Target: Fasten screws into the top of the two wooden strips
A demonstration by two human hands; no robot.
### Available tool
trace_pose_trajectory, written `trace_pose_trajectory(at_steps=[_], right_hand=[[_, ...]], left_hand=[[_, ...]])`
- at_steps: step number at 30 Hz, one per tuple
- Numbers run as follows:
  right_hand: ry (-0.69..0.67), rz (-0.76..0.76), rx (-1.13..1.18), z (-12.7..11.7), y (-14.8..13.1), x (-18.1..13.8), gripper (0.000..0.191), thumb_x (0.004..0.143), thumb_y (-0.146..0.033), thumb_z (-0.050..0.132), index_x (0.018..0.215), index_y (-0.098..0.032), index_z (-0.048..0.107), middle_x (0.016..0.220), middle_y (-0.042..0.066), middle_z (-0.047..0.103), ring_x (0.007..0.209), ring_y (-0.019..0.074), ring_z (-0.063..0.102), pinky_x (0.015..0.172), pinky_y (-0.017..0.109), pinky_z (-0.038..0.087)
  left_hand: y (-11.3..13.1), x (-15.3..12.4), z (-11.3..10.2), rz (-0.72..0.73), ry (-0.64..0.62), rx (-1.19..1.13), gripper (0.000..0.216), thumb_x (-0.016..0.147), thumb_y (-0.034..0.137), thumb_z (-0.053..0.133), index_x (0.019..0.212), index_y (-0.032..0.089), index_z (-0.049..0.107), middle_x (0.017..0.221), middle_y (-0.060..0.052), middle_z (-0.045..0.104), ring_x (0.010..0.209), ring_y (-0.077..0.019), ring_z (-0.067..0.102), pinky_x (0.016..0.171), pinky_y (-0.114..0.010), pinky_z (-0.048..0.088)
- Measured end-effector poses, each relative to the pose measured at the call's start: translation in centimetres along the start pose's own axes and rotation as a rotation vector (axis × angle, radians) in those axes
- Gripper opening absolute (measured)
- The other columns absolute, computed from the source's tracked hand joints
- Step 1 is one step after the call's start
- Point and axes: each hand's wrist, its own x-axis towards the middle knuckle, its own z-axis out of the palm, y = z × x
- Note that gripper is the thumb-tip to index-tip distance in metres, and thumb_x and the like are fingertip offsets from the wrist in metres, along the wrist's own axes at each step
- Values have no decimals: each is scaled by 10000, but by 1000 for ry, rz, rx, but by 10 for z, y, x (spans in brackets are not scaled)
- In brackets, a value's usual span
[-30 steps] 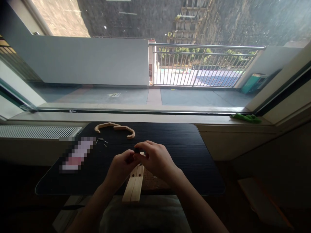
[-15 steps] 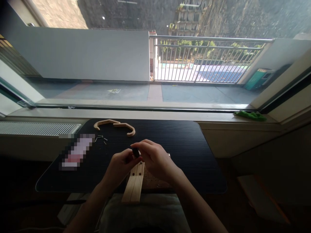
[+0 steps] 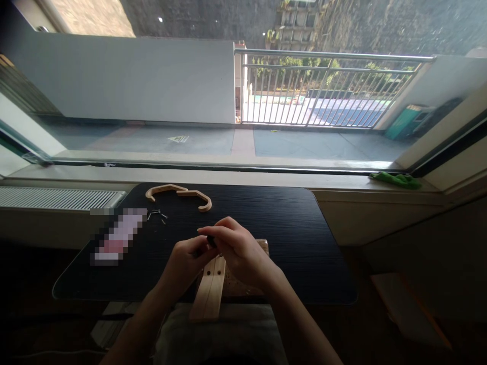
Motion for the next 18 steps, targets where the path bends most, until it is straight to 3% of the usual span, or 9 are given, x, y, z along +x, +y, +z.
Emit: trace_pose_trajectory(at_steps=[18], right_hand=[[168,14,-10,12,2,-1,248,989,-202,461,1111,-219,676,1031,66,601,892,164,600,749,285,508]], left_hand=[[-1,1,2,28,-9,4,317,881,381,635,652,163,629,525,65,498,492,-77,419,507,-205,318]])
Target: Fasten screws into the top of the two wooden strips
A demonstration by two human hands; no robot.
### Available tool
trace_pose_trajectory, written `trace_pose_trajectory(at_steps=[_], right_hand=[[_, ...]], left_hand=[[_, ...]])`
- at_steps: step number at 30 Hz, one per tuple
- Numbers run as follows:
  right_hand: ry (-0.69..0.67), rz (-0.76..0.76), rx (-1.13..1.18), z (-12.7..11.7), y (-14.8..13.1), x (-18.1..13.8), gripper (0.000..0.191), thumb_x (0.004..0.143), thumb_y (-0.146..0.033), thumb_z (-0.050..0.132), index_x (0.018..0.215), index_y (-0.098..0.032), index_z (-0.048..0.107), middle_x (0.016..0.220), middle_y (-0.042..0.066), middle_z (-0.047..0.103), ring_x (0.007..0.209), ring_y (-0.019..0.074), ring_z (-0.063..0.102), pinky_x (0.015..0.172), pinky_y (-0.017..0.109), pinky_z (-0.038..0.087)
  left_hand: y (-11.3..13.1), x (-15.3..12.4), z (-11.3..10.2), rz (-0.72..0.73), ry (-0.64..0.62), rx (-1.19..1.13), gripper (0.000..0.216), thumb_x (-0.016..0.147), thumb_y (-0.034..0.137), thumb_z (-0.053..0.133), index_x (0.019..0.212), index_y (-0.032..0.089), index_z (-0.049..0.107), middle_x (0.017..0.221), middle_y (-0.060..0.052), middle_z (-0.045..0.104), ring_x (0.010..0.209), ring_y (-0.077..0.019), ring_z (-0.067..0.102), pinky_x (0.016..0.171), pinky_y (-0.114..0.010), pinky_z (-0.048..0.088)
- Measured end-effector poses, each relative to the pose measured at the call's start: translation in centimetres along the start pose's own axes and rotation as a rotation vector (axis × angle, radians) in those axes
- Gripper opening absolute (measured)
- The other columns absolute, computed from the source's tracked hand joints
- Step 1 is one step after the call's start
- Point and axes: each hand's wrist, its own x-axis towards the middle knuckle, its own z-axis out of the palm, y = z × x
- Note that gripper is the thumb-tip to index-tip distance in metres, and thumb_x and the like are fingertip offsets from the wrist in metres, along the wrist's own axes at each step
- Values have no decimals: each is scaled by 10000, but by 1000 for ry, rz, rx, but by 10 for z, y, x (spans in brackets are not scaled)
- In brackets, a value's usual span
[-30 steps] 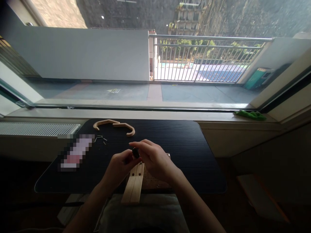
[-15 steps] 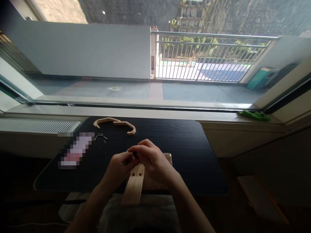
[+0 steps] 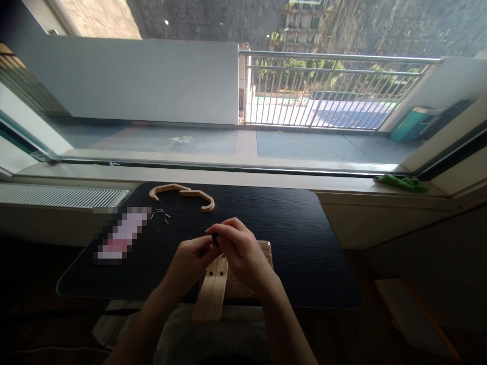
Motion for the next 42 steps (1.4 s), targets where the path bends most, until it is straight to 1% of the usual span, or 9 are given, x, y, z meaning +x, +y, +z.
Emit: trace_pose_trajectory(at_steps=[5,10,17,23,25,29,33,40,42], right_hand=[[28,4,-13,1,-2,0,236,962,-186,498,1091,-227,690,1011,60,619,868,163,615,720,278,508],[37,-1,-30,1,-2,-3,235,948,-170,520,1091,-227,698,1002,58,626,852,158,616,694,268,505],[63,4,-47,2,0,-4,221,931,-157,557,1084,-224,701,993,46,627,760,123,602,619,235,492],[82,-2,-75,1,1,-7,209,933,-184,577,1096,-229,699,992,45,631,731,118,595,613,243,491],[92,11,-79,1,1,-8,200,935,-199,584,1095,-229,700,993,47,631,727,119,590,614,249,489],[106,22,-95,1,1,-7,182,939,-222,591,1084,-225,701,988,49,632,726,122,588,617,254,487],[112,23,-112,0,0,-7,182,927,-208,601,1076,-224,704,974,38,635,700,112,580,606,247,480],[123,10,-131,-1,1,-8,181,916,-224,616,1072,-228,707,996,46,637,673,110,568,584,247,481],[124,11,-134,-2,0,-7,175,908,-217,623,1060,-223,710,976,45,645,653,107,561,570,244,476]], left_hand=[[0,-2,-2,10,-36,24,296,895,338,615,656,164,613,549,66,502,514,-78,426,523,-207,315],[0,-3,-4,31,-55,40,298,911,334,591,667,165,604,569,63,512,524,-79,433,528,-208,314],[3,-5,-5,33,-64,80,230,924,327,570,787,173,672,575,63,526,522,-82,445,541,-210,329],[2,-8,-5,5,-67,80,209,926,343,571,927,187,711,572,61,536,516,-89,461,536,-208,356],[1,-9,-5,19,-43,77,210,926,344,576,955,189,714,606,45,566,541,-97,489,547,-210,382],[0,-9,-5,81,52,63,195,926,331,579,969,194,711,729,4,622,610,-114,547,591,-222,441],[2,-8,-4,103,89,29,167,925,312,593,965,192,702,816,-16,650,628,-111,564,607,-224,464],[3,-7,-3,104,92,5,142,905,319,639,925,190,694,780,1,629,613,-102,546,591,-213,449],[3,-7,-2,101,94,12,146,897,327,650,914,187,688,754,8,615,608,-103,538,587,-212,444]])
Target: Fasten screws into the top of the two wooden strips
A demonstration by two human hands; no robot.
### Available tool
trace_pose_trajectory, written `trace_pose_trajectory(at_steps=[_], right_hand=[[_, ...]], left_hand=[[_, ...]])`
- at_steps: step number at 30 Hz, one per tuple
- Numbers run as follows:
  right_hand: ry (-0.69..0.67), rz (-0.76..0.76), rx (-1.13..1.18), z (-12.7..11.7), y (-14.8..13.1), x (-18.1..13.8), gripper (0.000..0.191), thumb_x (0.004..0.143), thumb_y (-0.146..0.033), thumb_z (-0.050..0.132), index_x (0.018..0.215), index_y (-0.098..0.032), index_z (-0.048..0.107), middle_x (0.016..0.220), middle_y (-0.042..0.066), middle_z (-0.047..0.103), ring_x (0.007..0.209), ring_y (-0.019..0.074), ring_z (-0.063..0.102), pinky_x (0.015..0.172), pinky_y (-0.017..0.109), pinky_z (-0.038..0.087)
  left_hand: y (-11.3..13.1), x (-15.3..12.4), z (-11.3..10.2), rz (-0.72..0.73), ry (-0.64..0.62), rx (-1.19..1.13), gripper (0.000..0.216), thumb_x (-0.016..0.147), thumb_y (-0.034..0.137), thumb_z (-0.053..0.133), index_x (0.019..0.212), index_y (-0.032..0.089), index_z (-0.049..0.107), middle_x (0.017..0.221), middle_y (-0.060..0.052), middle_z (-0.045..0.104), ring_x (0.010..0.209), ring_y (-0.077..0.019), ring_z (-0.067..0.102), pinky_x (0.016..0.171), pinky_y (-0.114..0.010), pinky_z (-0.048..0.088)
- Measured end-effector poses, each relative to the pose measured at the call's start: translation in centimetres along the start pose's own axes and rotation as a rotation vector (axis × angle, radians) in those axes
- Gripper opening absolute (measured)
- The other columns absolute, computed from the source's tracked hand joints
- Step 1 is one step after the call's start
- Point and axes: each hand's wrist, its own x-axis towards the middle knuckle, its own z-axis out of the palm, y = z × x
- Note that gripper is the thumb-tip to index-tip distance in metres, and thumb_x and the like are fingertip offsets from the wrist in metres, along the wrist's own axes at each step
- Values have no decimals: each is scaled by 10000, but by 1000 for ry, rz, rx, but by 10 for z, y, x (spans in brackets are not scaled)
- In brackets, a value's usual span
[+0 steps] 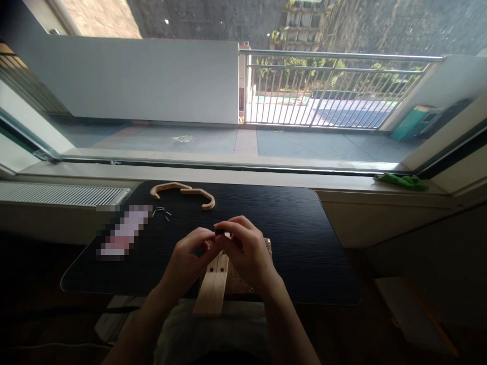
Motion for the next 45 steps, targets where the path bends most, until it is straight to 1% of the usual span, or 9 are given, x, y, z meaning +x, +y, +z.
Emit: trace_pose_trajectory(at_steps=[4,10,13,21,28,33,38,42,45], right_hand=[[1,1,-16,-2,-2,2,159,888,-194,643,1027,-216,719,925,38,663,622,103,556,559,240,472],[8,4,-23,-2,-3,2,145,884,-221,650,1013,-211,716,938,46,679,609,102,554,540,239,468],[17,22,-37,-2,-4,2,140,868,-211,661,997,-214,718,877,33,694,600,108,560,547,243,471],[17,35,-49,-2,-2,2,118,851,-208,686,969,-207,698,815,6,666,568,95,542,525,223,455],[9,41,-57,-1,0,1,113,856,-224,664,968,-211,673,798,5,657,569,102,537,529,232,454],[6,38,-61,0,1,1,110,853,-224,667,962,-216,661,805,6,653,571,104,530,536,237,452],[17,42,-39,3,1,1,118,829,-207,697,940,-213,659,792,-6,654,563,96,528,528,224,441],[28,76,-19,4,1,0,130,810,-211,714,926,-208,656,771,-12,647,541,89,511,511,219,427],[44,114,-18,5,1,0,138,798,-223,725,915,-206,654,723,-23,624,530,89,502,505,219,419]], left_hand=[[-1,0,1,-13,-19,3,176,884,360,664,910,186,685,728,13,607,606,-108,537,584,-214,445],[-1,1,2,-27,-40,22,189,904,367,627,909,190,695,724,6,619,608,-113,546,584,-219,439],[-1,2,2,-41,-54,32,222,914,392,606,900,190,696,720,4,619,602,-113,548,575,-219,431],[-2,1,4,-29,-59,33,230,926,392,593,899,188,698,704,14,602,598,-107,537,572,-211,418],[1,1,5,-41,-52,33,256,928,408,578,867,182,684,692,12,603,579,-106,532,558,-212,419],[4,1,4,-31,-43,29,214,916,374,595,863,186,683,701,10,608,587,-109,544,565,-214,427],[1,0,5,-28,-36,46,182,895,357,625,858,190,686,695,19,581,581,-105,530,554,-209,418],[-1,-1,6,-27,-19,59,153,891,337,631,906,198,693,695,28,588,579,-104,525,565,-209,420],[-1,-1,7,-57,-5,65,181,889,359,637,940,193,688,698,30,597,568,-104,529,555,-208,420]])
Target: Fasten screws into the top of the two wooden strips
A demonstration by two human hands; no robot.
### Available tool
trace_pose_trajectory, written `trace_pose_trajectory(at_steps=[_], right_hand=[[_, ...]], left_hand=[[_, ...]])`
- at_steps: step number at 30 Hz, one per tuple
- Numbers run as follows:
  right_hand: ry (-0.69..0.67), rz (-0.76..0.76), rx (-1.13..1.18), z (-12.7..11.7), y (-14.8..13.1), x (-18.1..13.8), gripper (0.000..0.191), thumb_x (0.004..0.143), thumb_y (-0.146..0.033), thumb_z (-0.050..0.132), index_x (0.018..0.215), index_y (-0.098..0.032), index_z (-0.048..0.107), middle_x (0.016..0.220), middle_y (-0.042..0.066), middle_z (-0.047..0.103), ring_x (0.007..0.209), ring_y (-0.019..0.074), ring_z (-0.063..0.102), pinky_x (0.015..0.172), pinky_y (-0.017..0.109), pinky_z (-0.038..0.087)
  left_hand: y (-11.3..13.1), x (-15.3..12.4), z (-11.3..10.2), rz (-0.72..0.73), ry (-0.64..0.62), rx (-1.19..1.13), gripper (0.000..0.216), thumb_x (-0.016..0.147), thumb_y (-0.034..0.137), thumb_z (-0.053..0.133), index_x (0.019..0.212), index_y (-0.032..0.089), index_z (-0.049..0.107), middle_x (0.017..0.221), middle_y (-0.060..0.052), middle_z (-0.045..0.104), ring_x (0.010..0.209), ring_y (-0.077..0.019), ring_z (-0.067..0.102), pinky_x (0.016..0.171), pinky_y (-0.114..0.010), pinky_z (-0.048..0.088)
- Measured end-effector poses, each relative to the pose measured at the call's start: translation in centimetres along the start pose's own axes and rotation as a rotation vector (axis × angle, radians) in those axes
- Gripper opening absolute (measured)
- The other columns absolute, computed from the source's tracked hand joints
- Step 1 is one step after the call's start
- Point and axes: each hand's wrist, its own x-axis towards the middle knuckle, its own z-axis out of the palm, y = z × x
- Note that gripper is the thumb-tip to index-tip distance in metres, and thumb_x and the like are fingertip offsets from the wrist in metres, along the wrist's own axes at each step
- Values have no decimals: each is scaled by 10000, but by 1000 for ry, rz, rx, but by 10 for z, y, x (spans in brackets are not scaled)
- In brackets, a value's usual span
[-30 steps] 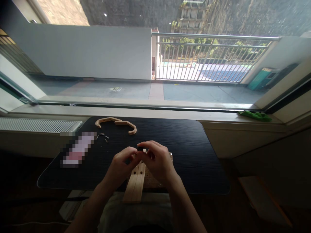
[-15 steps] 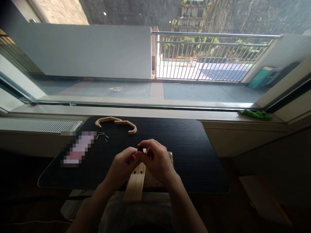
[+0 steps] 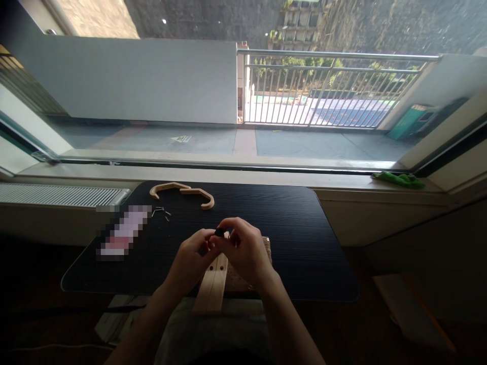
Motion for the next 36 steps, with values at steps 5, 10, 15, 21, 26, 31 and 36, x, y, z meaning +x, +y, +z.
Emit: trace_pose_trajectory(at_steps=[5,10,15,21,26,31,36], right_hand=[[14,29,12,2,-2,0,123,785,-202,714,887,-203,645,682,-37,593,515,85,487,492,213,400],[24,56,-4,4,-3,2,132,781,-211,710,887,-202,631,654,-48,569,517,90,484,498,216,389],[17,72,-7,5,-6,2,137,786,-239,698,880,-202,605,622,-58,535,511,92,480,493,217,377],[-52,53,19,2,-11,1,209,812,-214,656,1013,-202,605,782,-18,629,532,82,508,501,217,400],[-118,-56,64,-5,-16,4,296,861,-137,547,1136,-208,630,1023,42,662,619,83,554,552,224,448],[-143,-100,70,-7,-14,5,359,872,-86,482,1163,-202,657,1056,53,649,634,80,565,559,228,454],[-154,-108,51,-6,-13,5,329,884,-111,503,1141,-190,693,1065,71,658,717,110,610,596,242,480]], left_hand=[[1,-1,0,19,-5,12,207,897,382,630,880,184,687,674,33,571,561,-100,519,547,-206,407],[2,0,-1,27,15,45,228,905,382,619,814,181,678,650,41,532,552,-96,491,546,-206,384],[2,1,-1,40,11,67,229,917,346,596,775,177,655,633,48,506,550,-96,463,543,-211,353],[1,0,-2,19,-23,50,204,909,301,592,760,172,646,643,43,520,573,-101,477,557,-214,354],[-1,-1,-4,20,-36,25,140,895,279,597,836,173,668,646,44,539,571,-101,476,563,-213,362],[-2,-2,-5,9,-42,-6,145,890,286,602,868,173,689,645,39,561,569,-103,486,558,-212,369],[-3,-3,-4,-18,-58,-28,161,893,294,601,883,174,707,617,44,561,553,-103,488,551,-211,373]])
